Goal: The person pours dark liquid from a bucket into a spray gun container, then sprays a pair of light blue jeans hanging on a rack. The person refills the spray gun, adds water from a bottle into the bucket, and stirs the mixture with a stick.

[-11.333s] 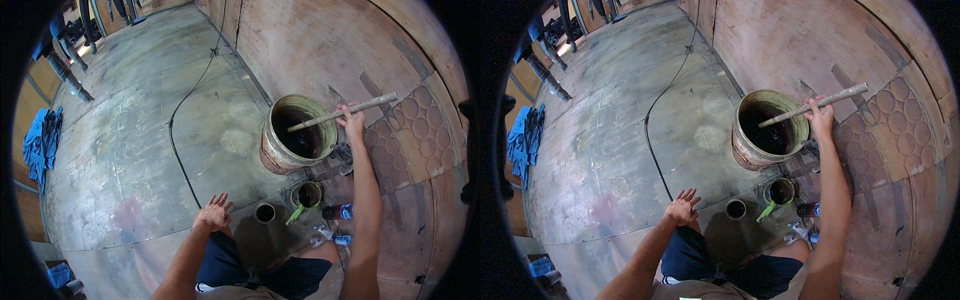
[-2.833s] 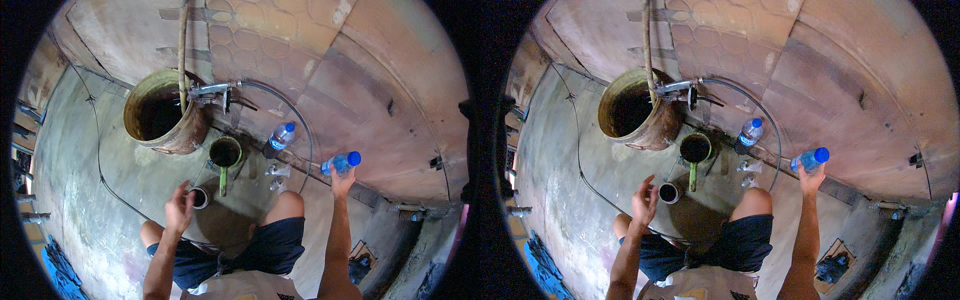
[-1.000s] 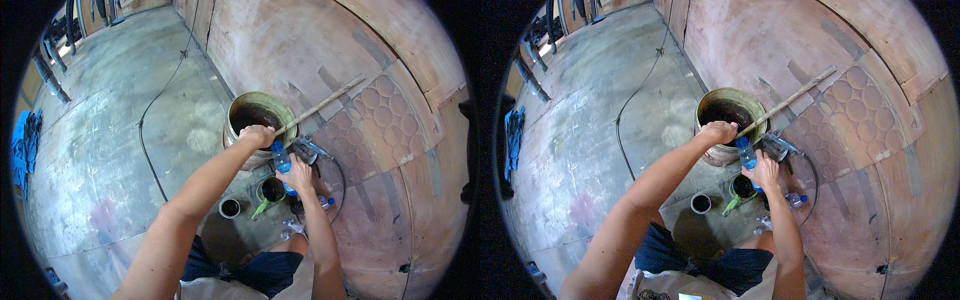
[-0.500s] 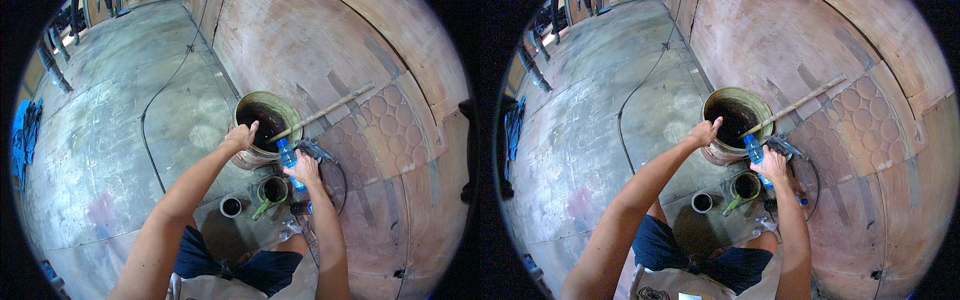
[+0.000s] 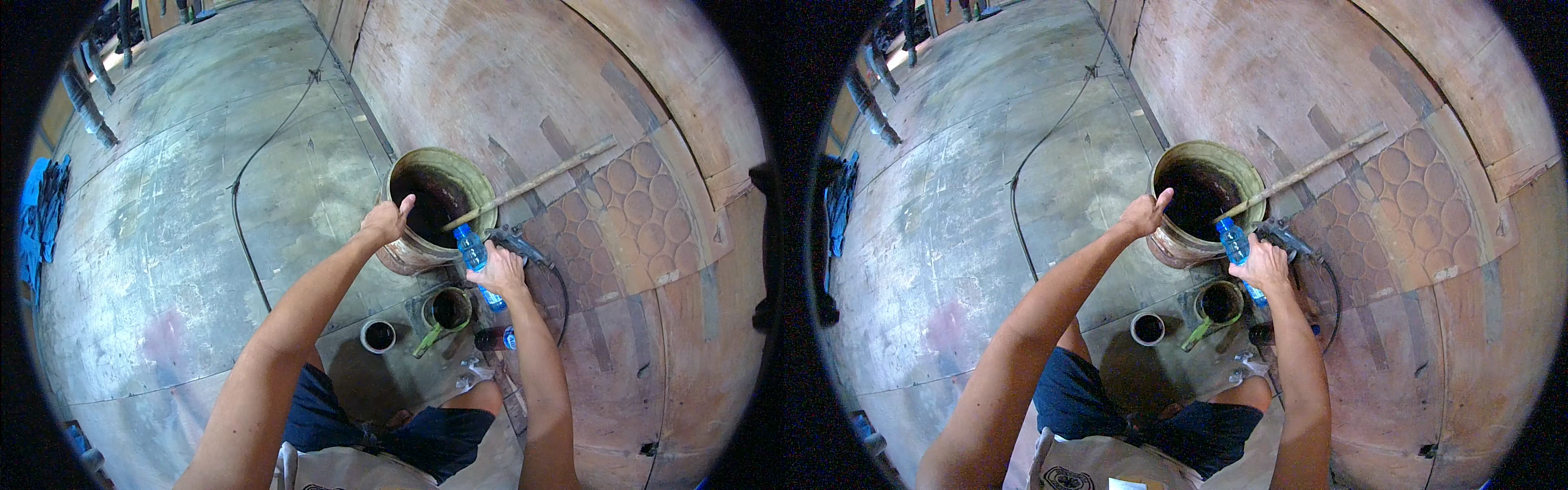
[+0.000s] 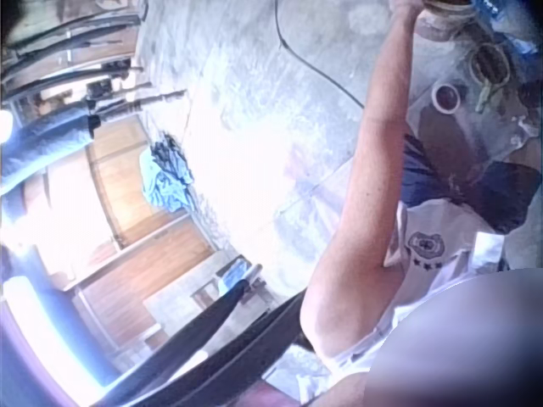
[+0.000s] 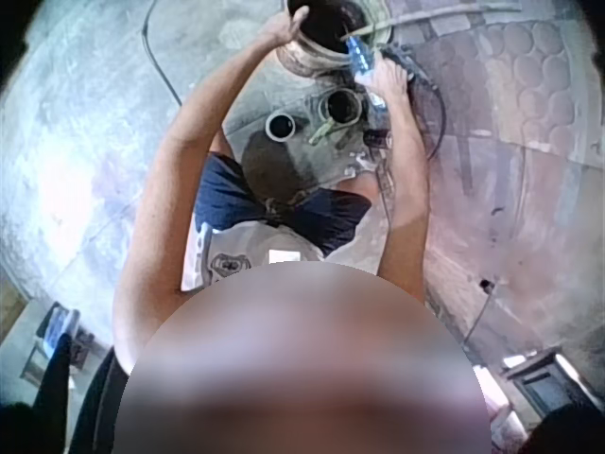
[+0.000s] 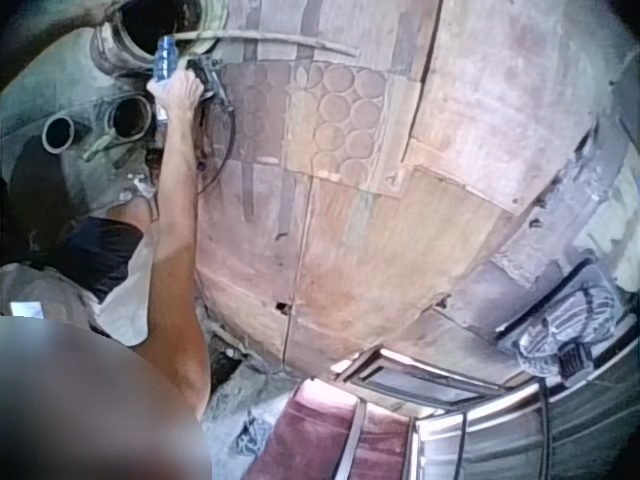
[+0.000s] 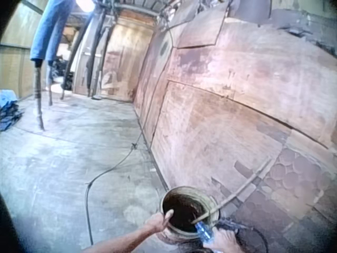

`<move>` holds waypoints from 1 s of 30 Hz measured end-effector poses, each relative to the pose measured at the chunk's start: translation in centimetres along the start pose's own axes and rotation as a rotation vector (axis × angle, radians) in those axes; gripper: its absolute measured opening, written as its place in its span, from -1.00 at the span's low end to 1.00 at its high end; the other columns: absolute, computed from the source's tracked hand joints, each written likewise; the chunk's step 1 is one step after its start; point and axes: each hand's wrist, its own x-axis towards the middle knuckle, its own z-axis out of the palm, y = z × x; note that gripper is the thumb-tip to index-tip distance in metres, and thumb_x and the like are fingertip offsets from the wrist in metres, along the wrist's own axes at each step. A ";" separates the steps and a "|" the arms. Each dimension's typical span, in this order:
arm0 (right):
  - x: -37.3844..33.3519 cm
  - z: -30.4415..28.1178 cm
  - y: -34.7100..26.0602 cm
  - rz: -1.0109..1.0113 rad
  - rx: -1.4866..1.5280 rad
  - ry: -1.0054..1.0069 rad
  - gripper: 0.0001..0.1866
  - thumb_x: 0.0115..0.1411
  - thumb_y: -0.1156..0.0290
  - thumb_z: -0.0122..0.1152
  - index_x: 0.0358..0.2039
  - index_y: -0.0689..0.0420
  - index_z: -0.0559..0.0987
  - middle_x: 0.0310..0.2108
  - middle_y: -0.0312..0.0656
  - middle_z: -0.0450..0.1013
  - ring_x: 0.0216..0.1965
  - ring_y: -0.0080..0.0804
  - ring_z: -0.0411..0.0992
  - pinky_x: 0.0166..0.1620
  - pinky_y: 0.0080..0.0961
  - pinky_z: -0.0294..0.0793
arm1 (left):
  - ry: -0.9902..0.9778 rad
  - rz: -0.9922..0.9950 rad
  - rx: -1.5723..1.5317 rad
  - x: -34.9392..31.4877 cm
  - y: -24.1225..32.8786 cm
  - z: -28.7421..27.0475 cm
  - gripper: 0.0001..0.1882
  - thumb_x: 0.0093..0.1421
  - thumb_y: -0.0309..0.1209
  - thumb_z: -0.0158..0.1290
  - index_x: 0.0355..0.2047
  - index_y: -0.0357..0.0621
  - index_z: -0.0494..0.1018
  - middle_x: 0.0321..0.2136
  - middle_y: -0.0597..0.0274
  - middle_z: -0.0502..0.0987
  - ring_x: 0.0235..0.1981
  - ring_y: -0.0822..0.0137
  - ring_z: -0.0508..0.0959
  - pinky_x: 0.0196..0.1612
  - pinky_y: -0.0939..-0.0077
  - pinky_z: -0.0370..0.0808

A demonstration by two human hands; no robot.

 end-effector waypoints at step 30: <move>0.5 -1.2 -0.4 -0.021 -0.003 -0.034 -0.24 -0.16 -0.02 0.45 -0.03 0.28 0.54 -0.20 0.27 0.61 -0.13 0.25 0.59 0.01 0.05 0.56 | 0.053 0.028 0.025 -0.9 0.5 -0.8 0.07 0.38 0.40 -0.40 -0.27 -0.58 0.59 -0.23 -0.51 0.59 -0.02 -0.34 0.59 0.09 -0.08 0.47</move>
